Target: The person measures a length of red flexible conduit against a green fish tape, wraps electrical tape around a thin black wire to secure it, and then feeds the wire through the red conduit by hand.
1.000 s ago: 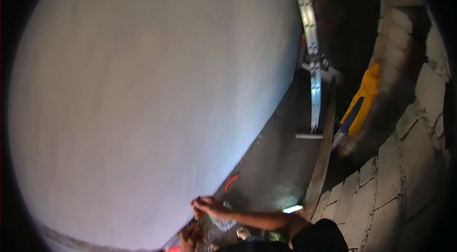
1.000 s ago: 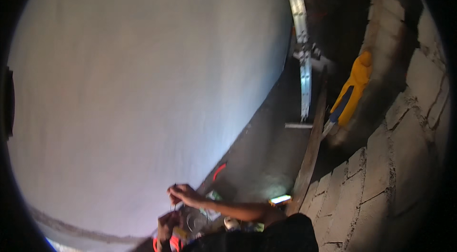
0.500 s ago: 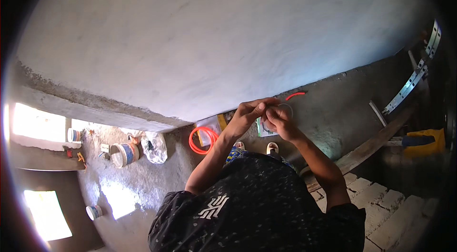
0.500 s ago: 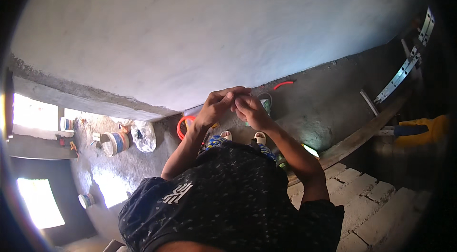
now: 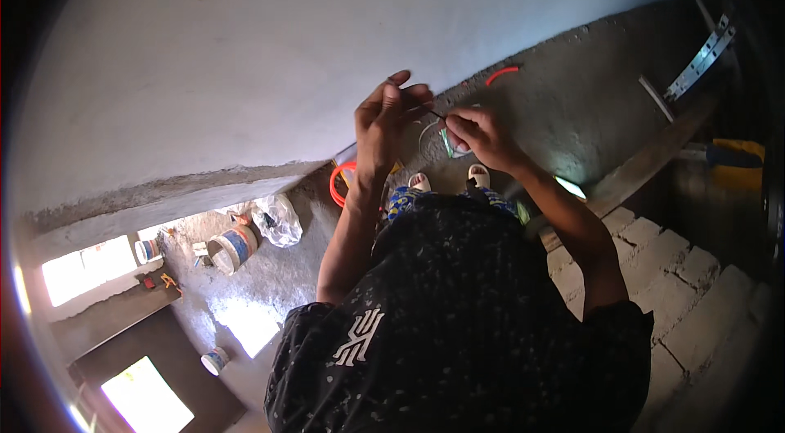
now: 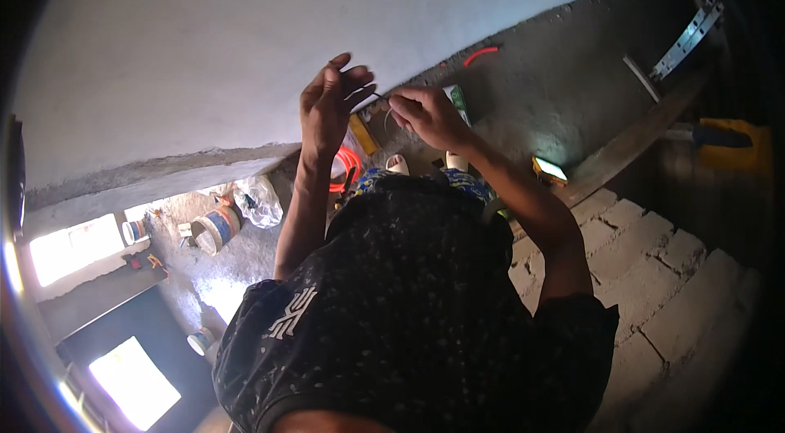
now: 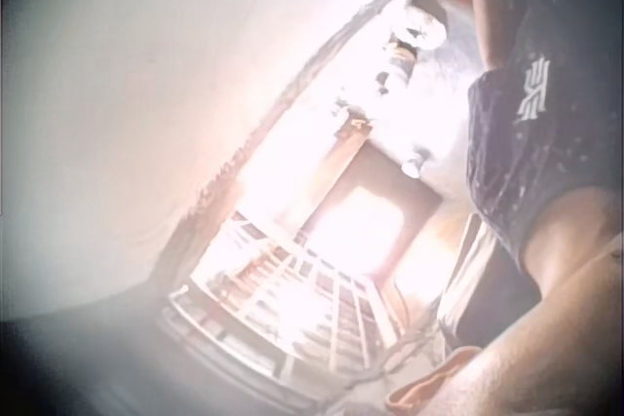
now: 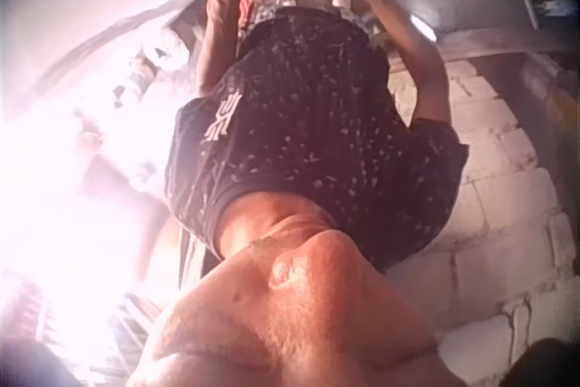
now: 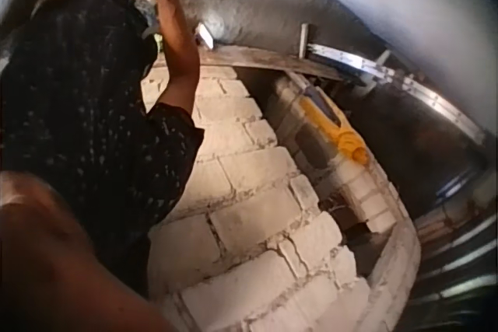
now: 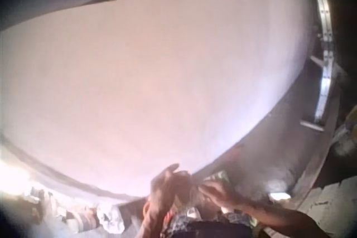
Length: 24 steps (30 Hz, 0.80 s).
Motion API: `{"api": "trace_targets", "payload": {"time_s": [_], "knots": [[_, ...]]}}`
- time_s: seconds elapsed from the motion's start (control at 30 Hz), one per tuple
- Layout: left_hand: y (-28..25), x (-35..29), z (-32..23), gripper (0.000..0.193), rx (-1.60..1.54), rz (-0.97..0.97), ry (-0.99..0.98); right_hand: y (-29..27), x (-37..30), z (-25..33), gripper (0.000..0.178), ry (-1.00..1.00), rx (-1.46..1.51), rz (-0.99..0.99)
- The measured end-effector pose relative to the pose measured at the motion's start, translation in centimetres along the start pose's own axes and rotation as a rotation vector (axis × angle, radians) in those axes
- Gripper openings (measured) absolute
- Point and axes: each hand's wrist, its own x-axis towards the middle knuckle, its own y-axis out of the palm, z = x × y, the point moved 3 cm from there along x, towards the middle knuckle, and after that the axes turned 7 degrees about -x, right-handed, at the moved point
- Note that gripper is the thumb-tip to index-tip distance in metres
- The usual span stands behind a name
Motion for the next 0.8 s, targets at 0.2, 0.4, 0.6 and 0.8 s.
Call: {"api": "trace_targets", "payload": {"time_s": [0.2,0.4,0.6,0.8], "knots": [[-1.7,0.0,1.5,0.031,0.263,0.039,0.099,2.6,0.3,0.3,0.021,0.005,-0.014,-0.021],[-8.8,0.0,-3.6,0.032,0.484,-0.178,0.249,6.6,-0.2,3.1,0.017,-0.518,-0.645,-0.378],[-17.9,-6.2,-6.4,0.030,0.365,-0.393,0.251,14.1,0.9,-0.9,0.024,-0.285,-0.558,0.740],[-23.1,-13.2,-5.6,0.029,0.300,-0.616,0.305,24.5,1.6,-1.6,0.046,-0.414,-0.533,1.238]]}}
